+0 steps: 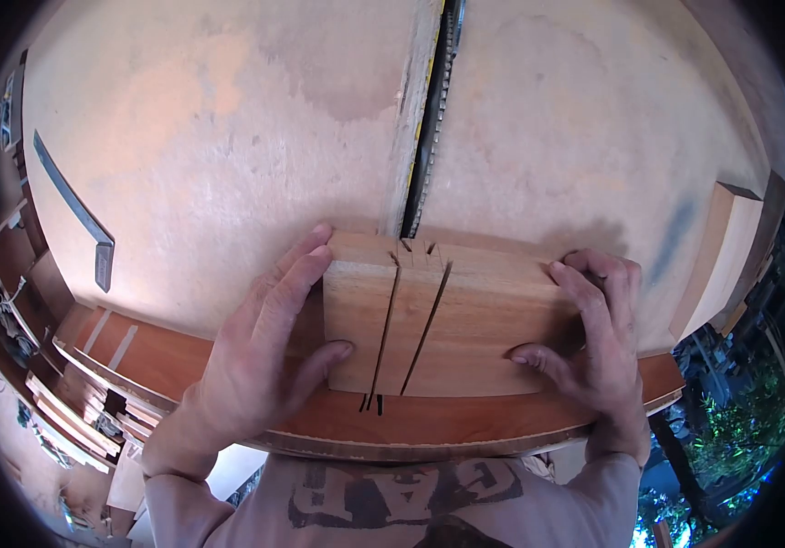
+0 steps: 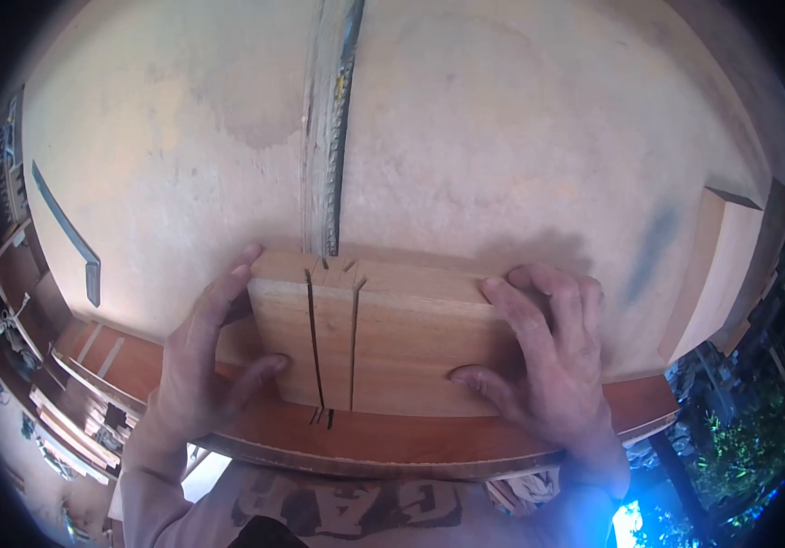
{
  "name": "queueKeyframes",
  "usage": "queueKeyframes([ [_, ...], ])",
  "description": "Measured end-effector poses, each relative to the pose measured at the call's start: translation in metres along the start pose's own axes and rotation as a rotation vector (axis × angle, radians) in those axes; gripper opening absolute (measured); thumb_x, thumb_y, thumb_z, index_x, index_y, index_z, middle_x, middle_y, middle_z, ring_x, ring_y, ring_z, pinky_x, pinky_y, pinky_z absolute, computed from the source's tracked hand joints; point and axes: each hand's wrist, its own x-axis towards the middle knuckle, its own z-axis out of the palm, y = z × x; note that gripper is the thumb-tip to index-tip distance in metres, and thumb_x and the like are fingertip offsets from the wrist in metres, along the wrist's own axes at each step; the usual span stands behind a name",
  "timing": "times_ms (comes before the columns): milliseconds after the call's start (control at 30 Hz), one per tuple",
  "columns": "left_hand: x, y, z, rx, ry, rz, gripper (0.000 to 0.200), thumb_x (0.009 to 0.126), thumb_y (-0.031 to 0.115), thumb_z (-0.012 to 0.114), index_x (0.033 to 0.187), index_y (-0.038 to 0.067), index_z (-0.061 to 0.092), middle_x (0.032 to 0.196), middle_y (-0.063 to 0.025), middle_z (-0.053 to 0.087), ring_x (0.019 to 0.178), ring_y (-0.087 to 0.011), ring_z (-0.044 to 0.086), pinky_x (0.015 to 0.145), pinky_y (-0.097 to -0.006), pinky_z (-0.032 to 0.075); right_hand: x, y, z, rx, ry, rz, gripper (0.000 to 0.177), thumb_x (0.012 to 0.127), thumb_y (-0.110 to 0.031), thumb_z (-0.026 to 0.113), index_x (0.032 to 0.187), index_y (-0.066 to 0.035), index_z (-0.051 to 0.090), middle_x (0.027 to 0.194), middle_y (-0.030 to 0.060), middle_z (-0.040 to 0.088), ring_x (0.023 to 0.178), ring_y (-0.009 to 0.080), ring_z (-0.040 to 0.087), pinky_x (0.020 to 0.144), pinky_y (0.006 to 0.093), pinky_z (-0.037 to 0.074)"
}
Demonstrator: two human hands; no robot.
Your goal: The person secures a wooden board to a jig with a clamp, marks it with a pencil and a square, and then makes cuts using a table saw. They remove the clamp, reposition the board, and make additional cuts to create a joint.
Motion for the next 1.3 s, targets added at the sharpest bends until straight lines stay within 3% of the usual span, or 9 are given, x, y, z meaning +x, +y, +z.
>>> queueKeyframes([
  [333,0.000,-0.002,0.000,-0.006,-0.001,0.009,0.090,0.075,-0.001,0.086,0.151,-0.002,0.039,0.155,-0.0302,0.045,0.138,-0.0452,0.052,0.113,-0.0465,0.049,0.000,0.002,0.002,0.000,-0.010,-0.003,0.089,0.054,-0.027,0.097,0.133,-0.008,0.062,0.125,0.0158,0.055,0.110,0.0354,0.051,0.092,0.0490,0.045],
  [433,0.000,-0.001,0.000,0.001,-0.007,0.002,0.090,0.075,-0.001,0.087,0.151,-0.003,0.039,0.155,-0.0306,0.045,0.139,-0.0455,0.051,0.113,-0.0466,0.049,-0.002,0.004,0.006,-0.019,0.020,-0.023,0.089,0.058,-0.044,0.093,0.132,-0.005,0.061,0.121,0.0165,0.059,0.109,0.0350,0.053,0.093,0.0493,0.044],
  [633,-0.001,0.005,-0.004,0.006,-0.009,-0.006,0.092,0.075,0.003,0.089,0.151,-0.004,0.038,0.155,-0.0311,0.045,0.142,-0.0437,0.050,0.116,-0.0472,0.047,-0.005,0.000,0.003,-0.022,-0.006,0.026,0.094,0.059,-0.043,0.093,0.137,-0.004,0.059,0.127,0.0190,0.059,0.117,0.0380,0.053,0.100,0.0512,0.043],
  [733,-0.035,-0.001,-0.021,0.089,0.204,-0.018,0.088,0.082,0.017,0.088,0.152,-0.004,0.039,0.156,-0.0290,0.046,0.143,-0.0401,0.050,0.118,-0.0477,0.044,-0.025,-0.010,-0.018,-0.080,0.101,0.105,0.092,0.062,-0.037,0.095,0.139,-0.004,0.058,0.138,0.0215,0.055,0.126,0.0418,0.050,0.103,0.0540,0.044],
  [800,-0.086,-0.020,-0.022,-0.099,0.712,0.045,0.083,0.093,0.037,0.079,0.152,-0.005,0.040,0.156,-0.0266,0.046,0.143,-0.0381,0.049,0.120,-0.0488,0.042,-0.073,0.003,-0.025,-0.104,0.319,0.107,0.088,0.079,-0.056,0.084,0.141,0.001,0.057,0.139,0.0232,0.058,0.131,0.0440,0.050,0.108,0.0565,0.041],
  [833,-0.099,0.009,-0.017,0.070,0.931,-0.198,0.076,0.103,0.047,0.061,0.154,-0.004,0.038,0.156,-0.0261,0.047,0.143,-0.0391,0.049,0.120,-0.0492,0.041,-0.103,0.007,-0.019,-0.098,0.442,0.157,0.083,0.088,-0.060,0.072,0.139,0.004,0.058,0.136,0.0224,0.061,0.130,0.0422,0.053,0.110,0.0544,0.040],
  [867,-0.136,-0.028,-0.030,0.242,1.044,0.001,0.069,0.108,0.046,0.049,0.154,-0.004,0.037,0.155,-0.0272,0.047,0.144,-0.0404,0.048,0.120,-0.0515,0.040,-0.135,0.008,-0.008,-0.090,0.565,0.206,0.081,0.097,-0.064,0.061,0.137,0.007,0.059,0.132,0.0215,0.064,0.128,0.0404,0.055,0.112,0.0523,0.039],
  [1000,-0.200,-0.052,-0.013,0.454,1.079,-0.072,0.082,0.106,0.059,0.038,0.155,-0.005,0.036,0.158,-0.0271,0.043,0.149,-0.0417,0.040,0.126,-0.0548,0.025,-0.213,-0.017,0.048,-0.146,0.776,0.422,0.063,0.107,-0.049,0.043,0.124,0.008,0.064,0.115,0.0216,0.069,0.114,0.0381,0.060,0.103,0.0517,0.045],
  [1300,-0.180,-0.062,0.017,0.406,1.028,-0.023,0.084,0.103,0.067,0.032,0.151,0.000,0.045,0.161,-0.0260,0.038,0.150,-0.0420,0.036,0.125,-0.0583,0.025,-0.200,-0.031,0.087,-0.127,0.813,0.383,0.056,0.109,-0.047,0.041,0.110,0.004,0.064,0.094,0.0173,0.065,0.091,0.0359,0.062,0.094,0.0543,0.048],
])
